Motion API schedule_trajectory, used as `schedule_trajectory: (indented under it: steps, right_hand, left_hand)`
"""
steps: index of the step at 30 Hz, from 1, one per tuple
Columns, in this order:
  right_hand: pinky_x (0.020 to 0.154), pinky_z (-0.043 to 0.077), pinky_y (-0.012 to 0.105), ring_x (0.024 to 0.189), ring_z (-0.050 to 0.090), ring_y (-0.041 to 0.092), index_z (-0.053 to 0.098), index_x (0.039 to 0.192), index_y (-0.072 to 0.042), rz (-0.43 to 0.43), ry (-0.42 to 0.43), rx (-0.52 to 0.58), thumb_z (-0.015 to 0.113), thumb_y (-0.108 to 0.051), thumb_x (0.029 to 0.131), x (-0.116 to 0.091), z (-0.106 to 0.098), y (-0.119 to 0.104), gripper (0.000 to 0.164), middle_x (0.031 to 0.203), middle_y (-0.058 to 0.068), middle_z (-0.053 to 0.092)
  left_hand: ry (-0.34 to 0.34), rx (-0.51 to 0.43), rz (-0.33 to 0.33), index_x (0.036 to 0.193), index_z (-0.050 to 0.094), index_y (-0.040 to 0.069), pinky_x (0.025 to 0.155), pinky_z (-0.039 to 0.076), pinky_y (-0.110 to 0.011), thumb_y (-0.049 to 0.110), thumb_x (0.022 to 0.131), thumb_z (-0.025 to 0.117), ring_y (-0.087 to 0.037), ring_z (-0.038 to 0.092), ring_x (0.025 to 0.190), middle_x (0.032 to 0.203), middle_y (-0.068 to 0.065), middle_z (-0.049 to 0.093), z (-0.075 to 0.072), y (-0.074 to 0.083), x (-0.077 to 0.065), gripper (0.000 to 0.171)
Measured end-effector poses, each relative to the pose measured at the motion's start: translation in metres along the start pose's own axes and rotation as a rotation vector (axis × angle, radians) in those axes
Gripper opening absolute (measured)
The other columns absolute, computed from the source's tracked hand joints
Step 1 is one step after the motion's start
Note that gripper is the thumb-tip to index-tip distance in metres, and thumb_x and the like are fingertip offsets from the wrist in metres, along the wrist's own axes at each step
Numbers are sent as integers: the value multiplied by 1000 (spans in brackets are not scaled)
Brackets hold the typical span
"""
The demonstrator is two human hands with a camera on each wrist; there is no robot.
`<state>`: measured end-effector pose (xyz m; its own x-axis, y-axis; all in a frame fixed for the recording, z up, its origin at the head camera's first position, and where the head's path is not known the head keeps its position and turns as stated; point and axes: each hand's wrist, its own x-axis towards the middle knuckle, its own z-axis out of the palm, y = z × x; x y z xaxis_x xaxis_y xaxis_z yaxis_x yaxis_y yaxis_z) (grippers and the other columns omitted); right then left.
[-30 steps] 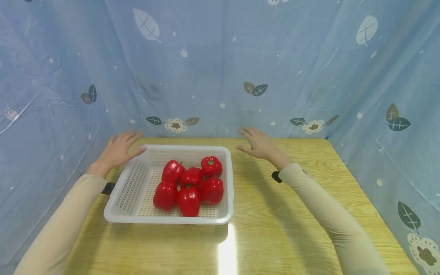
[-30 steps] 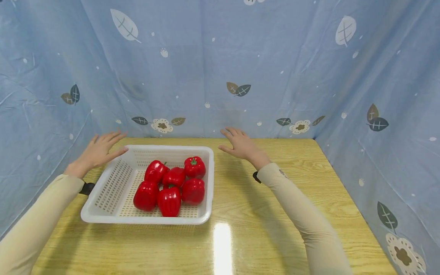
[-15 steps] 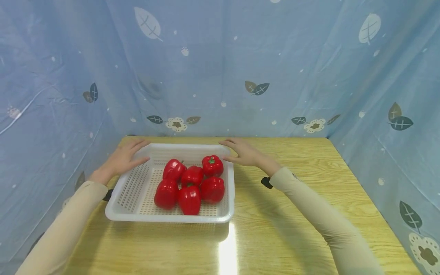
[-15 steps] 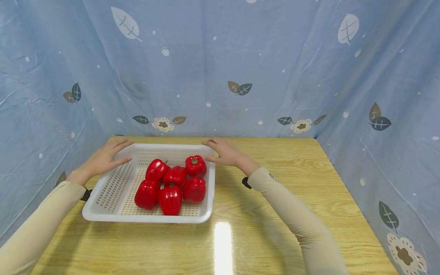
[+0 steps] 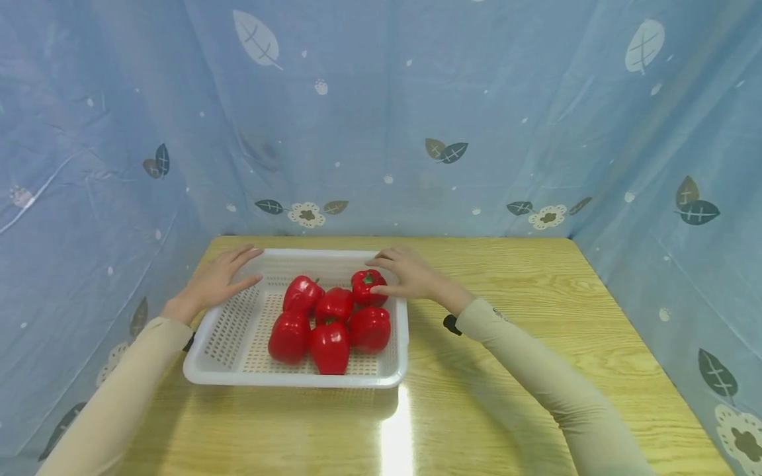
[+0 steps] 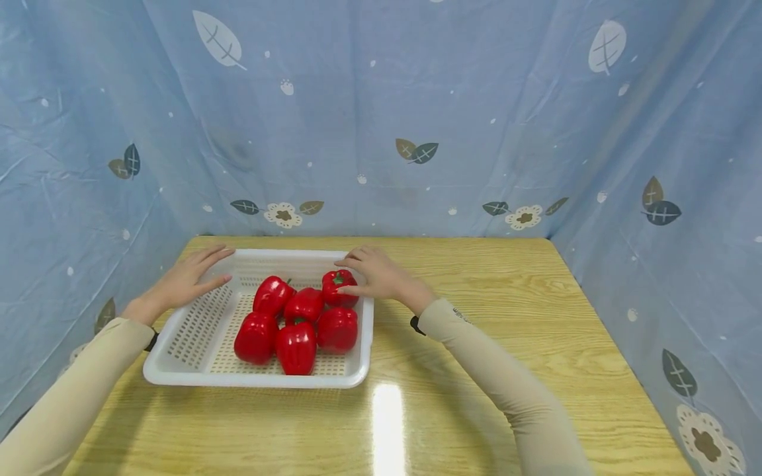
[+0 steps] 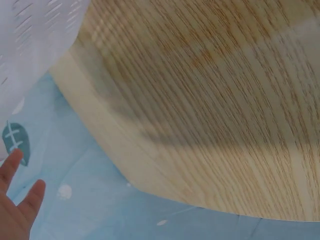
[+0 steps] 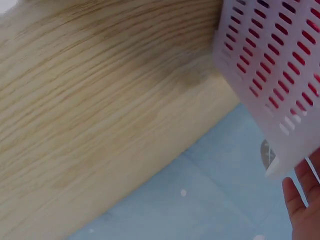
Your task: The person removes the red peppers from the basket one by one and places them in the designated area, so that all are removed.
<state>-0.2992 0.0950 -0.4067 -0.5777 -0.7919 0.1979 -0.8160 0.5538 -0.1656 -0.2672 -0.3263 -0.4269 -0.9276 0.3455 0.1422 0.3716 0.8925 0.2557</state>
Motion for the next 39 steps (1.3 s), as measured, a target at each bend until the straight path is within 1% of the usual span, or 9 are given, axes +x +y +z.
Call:
schedule_trajectory:
  steps: [4,8,13,18,22,29,32,37,39]
  right_hand:
    - [101,35,45,116,49,19,52,131,-18,17,-40,-37,58,-57,83,1,2,-5,62,123,1,54]
    - [103,31,47,116,50,17,51,132,-21,61,-83,-53,58,-58,82,4,1,-9,63,124,0,55]
    - [107,27,48,115,50,15,51,132,-25,89,-142,-84,61,-57,80,10,2,-12,62,122,0,56]
    - [108,23,50,113,51,17,54,130,-21,93,-122,-64,65,-52,79,13,5,-13,61,119,3,57]
    - [108,22,52,110,50,18,56,128,-18,93,-91,-33,67,-49,79,12,7,-12,59,115,5,57]
    - [110,19,52,112,49,18,55,129,-20,119,-105,6,68,-50,78,12,7,-13,61,117,4,56]
    - [110,19,51,111,50,18,54,129,-20,121,-114,-12,68,-52,77,12,7,-14,63,116,4,56]
    - [111,17,50,117,49,16,52,131,-23,121,-144,-42,67,-55,76,13,11,-13,65,122,-1,57]
    - [111,16,50,118,49,16,52,130,-23,119,-142,-41,67,-56,76,13,12,-12,65,123,-3,58]
  left_hand:
    - [-5,-19,-11,146,29,22,103,19,-67,51,91,47,-43,22,135,150,-16,25,2,-1,1,64]
    - [-13,-42,-26,146,28,24,103,18,-67,52,91,46,-42,20,136,152,-14,22,3,-1,2,64]
    - [-17,-62,-35,146,28,24,102,19,-68,51,91,47,-42,20,136,152,-15,21,2,-1,0,64]
    - [-22,-57,-54,146,28,25,101,19,-69,52,91,47,-42,19,136,153,-14,19,2,0,0,65]
    - [-23,-61,-60,146,28,25,101,19,-70,48,91,50,-42,18,137,153,-13,18,1,0,0,64]
    - [-20,-75,-44,146,29,24,101,20,-69,43,91,52,-42,19,137,152,-14,20,1,0,0,62]
    - [-22,-73,-40,146,29,24,101,20,-69,45,91,51,-42,19,137,152,-14,20,1,-1,0,63]
    - [-24,-75,-45,146,29,22,101,20,-69,48,91,50,-42,20,136,152,-14,20,2,0,-1,64]
    - [-22,-79,-47,146,29,21,101,20,-69,47,91,50,-42,20,136,152,-14,21,1,1,-1,64]
